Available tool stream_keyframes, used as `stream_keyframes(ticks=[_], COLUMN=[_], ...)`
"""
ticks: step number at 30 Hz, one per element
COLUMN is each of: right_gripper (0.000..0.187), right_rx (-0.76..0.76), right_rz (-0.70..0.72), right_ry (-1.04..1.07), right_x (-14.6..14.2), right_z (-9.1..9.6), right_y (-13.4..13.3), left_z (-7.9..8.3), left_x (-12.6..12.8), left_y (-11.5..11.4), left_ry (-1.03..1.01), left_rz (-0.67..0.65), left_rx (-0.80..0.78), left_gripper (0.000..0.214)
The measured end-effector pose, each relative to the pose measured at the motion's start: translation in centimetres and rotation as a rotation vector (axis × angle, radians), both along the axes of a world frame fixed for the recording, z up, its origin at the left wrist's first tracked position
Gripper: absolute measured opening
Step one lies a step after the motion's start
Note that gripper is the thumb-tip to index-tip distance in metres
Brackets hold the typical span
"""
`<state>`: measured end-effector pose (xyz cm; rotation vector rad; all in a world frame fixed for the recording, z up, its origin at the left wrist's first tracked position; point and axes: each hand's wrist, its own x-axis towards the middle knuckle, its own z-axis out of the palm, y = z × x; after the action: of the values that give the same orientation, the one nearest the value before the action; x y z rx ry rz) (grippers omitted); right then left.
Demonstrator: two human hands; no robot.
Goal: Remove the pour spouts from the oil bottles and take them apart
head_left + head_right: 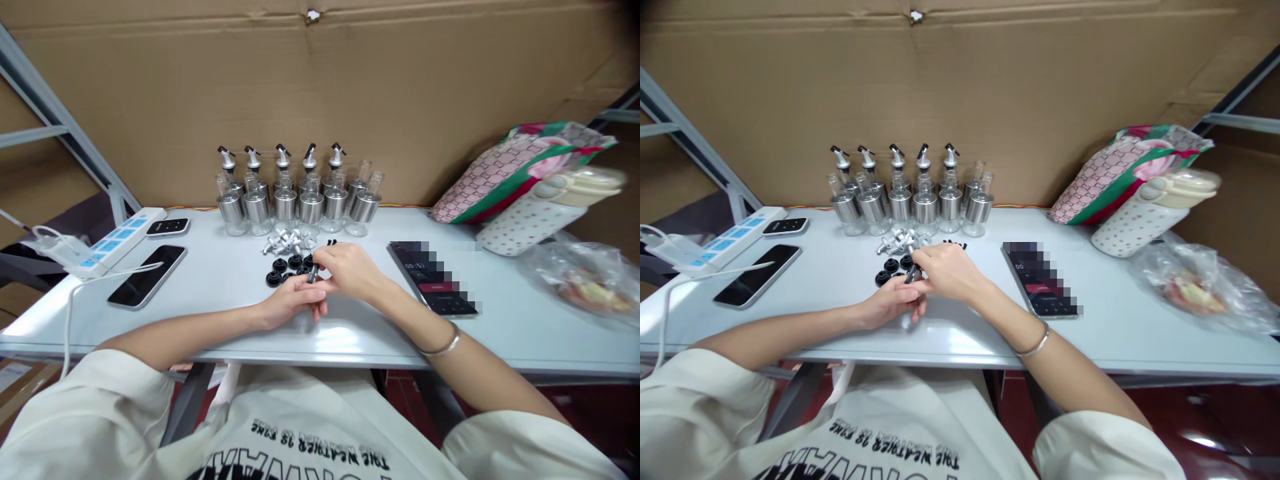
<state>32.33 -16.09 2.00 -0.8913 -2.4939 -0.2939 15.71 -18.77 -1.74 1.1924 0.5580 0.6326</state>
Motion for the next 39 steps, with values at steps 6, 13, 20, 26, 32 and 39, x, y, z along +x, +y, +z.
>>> stream_keyframes(ticks=[6,13,20,26,32,39], right_gripper=[0.062,0.054,0.058,0.061,0.061,0.066], right_rx=[0.117,0.141,0.145,0.113,0.079,0.078], right_rz=[0.068,0.046,0.035,0.049,0.057,0.086], right_ry=[-0.089,-0.201,-0.260,-0.253,-0.241,-0.158], right_x=[-0.2,0.1,-0.1,-0.1,-0.1,-0.1], right_z=[-0.4,-0.8,-0.7,-0.7,-0.8,-1.2], right_y=[-0.1,0.1,0.1,0.0,-0.1,0.0], left_z=[0.6,0.8,0.4,0.4,0.8,0.8], left_x=[-0.1,0.2,0.2,0.1,0.0,0.0], left_y=[-0.2,-0.2,-0.1,-0.2,-0.4,-0.4], left_ry=[0.150,0.098,0.098,0.127,0.161,0.159], left_rz=[-0.054,-0.054,-0.065,-0.070,-0.117,-0.106], left_rx=[0.171,0.073,0.061,0.096,0.141,0.167], left_gripper=[0.037,0.035,0.036,0.037,0.041,0.039])
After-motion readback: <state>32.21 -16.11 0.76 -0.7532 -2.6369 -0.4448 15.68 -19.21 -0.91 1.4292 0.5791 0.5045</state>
